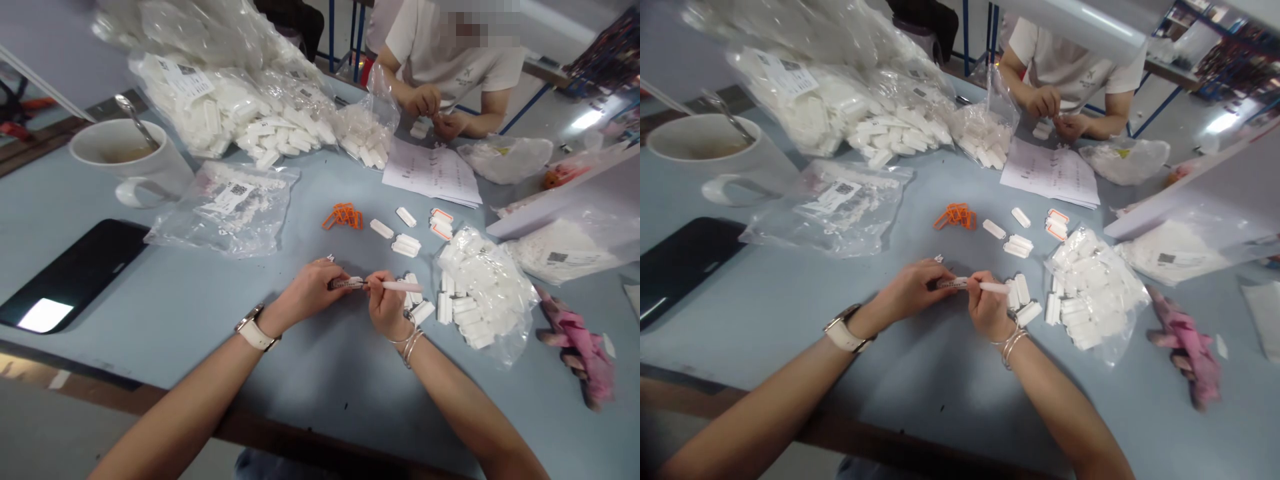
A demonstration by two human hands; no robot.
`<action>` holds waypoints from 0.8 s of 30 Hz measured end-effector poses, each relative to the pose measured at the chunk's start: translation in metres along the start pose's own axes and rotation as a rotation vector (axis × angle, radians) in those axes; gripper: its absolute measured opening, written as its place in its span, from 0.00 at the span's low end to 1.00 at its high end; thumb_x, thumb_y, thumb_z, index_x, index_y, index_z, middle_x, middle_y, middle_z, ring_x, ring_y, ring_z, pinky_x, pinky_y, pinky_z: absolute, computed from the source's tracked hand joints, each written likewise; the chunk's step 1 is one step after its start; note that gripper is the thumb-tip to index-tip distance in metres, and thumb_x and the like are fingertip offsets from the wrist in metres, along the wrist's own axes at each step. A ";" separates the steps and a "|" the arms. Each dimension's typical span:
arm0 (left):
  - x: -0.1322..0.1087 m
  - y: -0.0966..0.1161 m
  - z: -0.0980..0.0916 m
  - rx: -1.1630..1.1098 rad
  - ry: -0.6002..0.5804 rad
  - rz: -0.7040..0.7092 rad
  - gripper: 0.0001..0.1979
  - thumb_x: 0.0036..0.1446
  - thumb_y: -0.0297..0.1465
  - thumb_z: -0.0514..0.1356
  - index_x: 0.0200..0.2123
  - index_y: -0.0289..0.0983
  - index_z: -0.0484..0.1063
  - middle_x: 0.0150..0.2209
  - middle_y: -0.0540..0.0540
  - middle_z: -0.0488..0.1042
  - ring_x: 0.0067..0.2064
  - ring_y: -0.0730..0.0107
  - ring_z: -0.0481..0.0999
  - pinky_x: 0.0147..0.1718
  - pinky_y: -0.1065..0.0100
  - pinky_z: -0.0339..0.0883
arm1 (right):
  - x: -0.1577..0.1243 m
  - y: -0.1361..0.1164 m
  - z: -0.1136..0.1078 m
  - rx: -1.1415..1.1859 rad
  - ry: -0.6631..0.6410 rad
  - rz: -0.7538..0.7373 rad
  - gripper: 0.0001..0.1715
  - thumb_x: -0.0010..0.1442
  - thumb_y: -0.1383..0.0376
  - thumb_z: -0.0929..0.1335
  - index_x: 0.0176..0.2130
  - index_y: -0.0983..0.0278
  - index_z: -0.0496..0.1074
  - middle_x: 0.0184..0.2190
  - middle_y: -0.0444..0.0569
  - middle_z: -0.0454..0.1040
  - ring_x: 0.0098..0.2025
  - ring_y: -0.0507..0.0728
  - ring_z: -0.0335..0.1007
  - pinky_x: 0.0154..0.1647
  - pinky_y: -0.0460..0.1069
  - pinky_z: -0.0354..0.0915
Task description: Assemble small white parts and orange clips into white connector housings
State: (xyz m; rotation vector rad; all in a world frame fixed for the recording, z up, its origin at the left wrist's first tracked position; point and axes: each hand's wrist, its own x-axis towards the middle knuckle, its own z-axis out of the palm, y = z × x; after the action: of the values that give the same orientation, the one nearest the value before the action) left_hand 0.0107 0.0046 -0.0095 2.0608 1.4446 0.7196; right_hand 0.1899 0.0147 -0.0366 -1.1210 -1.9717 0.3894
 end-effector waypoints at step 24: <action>-0.001 -0.001 0.000 0.008 0.012 0.023 0.08 0.55 0.34 0.58 0.29 0.36 0.73 0.23 0.50 0.68 0.28 0.72 0.67 0.28 0.71 0.59 | 0.000 -0.003 0.000 0.043 0.016 -0.046 0.19 0.66 0.59 0.55 0.31 0.64 0.66 0.22 0.47 0.70 0.21 0.51 0.67 0.25 0.45 0.63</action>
State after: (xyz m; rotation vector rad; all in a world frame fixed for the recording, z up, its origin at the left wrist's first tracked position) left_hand 0.0101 0.0041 -0.0100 2.0857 1.4343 0.7383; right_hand 0.1883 0.0133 -0.0350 -1.0474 -1.9627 0.3952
